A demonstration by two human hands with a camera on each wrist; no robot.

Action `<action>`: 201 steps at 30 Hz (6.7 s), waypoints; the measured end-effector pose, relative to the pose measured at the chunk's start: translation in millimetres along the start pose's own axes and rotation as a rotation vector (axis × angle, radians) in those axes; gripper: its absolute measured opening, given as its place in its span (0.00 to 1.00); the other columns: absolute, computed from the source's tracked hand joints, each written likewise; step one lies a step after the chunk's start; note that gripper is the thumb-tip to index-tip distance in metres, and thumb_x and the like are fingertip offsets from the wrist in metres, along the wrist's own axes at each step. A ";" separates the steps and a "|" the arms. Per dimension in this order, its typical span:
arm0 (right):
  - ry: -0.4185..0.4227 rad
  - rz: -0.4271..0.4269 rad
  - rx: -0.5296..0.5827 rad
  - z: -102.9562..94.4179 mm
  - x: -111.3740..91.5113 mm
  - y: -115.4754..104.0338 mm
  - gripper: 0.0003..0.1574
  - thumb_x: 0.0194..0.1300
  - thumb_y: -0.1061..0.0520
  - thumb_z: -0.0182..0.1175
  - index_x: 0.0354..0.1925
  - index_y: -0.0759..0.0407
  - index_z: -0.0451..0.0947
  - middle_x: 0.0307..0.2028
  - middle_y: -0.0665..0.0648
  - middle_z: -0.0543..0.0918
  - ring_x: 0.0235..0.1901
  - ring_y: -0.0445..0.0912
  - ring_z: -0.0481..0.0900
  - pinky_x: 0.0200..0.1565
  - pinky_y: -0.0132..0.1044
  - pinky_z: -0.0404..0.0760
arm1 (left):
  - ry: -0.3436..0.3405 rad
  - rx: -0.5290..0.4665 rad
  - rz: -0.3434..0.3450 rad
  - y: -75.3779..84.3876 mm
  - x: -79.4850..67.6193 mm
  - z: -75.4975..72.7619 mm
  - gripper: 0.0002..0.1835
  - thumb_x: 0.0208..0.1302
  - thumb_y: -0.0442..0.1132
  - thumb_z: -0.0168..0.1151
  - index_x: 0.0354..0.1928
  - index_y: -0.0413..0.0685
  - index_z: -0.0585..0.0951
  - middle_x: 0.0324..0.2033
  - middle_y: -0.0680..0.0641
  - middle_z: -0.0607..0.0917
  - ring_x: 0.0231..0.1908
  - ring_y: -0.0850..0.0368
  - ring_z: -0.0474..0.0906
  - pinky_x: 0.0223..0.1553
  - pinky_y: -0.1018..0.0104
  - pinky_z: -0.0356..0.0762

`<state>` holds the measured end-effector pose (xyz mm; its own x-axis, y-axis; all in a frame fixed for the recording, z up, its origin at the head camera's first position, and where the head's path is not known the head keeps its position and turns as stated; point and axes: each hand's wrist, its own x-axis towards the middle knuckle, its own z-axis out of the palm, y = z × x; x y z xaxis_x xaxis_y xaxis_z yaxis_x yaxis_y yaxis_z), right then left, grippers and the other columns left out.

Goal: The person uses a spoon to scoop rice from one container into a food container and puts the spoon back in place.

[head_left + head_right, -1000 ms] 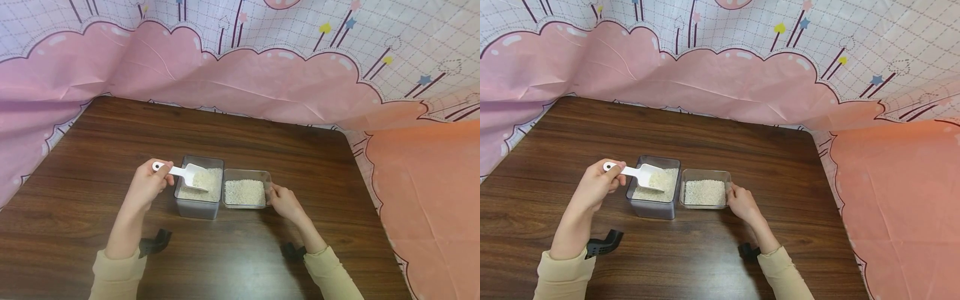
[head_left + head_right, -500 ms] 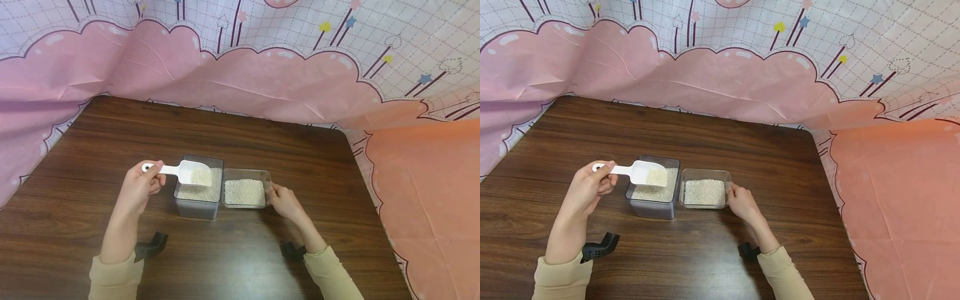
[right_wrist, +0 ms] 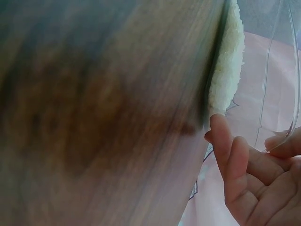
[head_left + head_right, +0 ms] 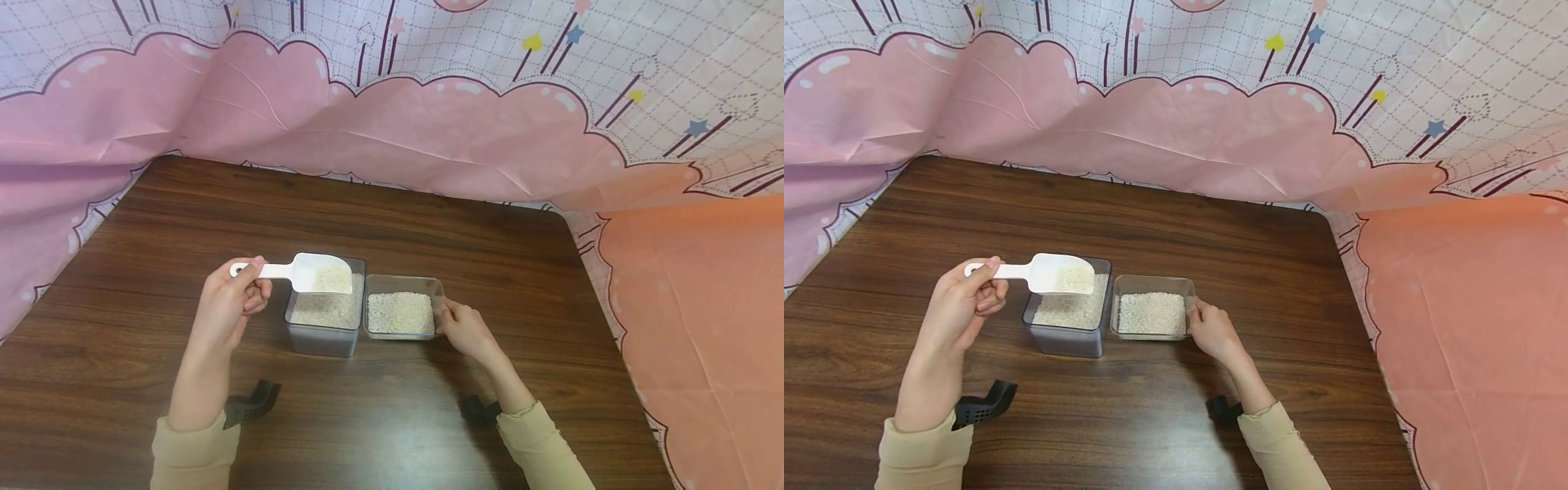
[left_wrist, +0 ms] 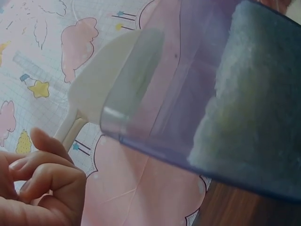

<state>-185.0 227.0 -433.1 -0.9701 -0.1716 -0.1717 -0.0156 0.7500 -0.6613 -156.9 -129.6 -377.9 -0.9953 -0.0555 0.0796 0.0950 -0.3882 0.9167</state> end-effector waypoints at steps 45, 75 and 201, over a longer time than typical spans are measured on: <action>-0.007 0.010 0.004 -1.0 1.4 -1.3 0.28 0.76 0.60 0.41 0.67 0.76 0.60 0.52 0.67 0.82 0.37 0.53 0.87 0.26 0.36 0.69 | -0.138 0.783 0.050 -8.3 24.2 97.9 0.10 0.72 0.41 0.53 0.44 0.41 0.75 0.18 0.49 0.80 0.16 0.58 0.66 0.18 0.68 0.60; 0.002 0.009 0.000 1.1 1.5 -1.2 0.28 0.76 0.60 0.42 0.66 0.77 0.61 0.51 0.66 0.83 0.38 0.53 0.86 0.25 0.36 0.68 | 0.102 0.384 0.195 30.2 12.9 36.6 0.05 0.73 0.33 0.51 0.36 0.41 0.73 0.12 0.55 0.74 0.10 0.65 0.58 0.14 0.73 0.54; -0.031 0.015 0.037 -0.1 0.2 -0.7 0.28 0.77 0.60 0.40 0.68 0.75 0.58 0.55 0.67 0.80 0.39 0.54 0.86 0.22 0.34 0.64 | 0.201 -0.072 0.049 -0.9 -11.8 21.8 0.11 0.76 0.37 0.48 0.32 0.41 0.67 0.14 0.51 0.72 0.14 0.64 0.59 0.24 0.63 0.45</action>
<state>-185.2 226.5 -432.7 -0.9622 -0.1808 -0.2036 0.0080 0.7286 -0.6849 -145.7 -108.5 -371.1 -0.9661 -0.2556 0.0372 0.1517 -0.4450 0.8826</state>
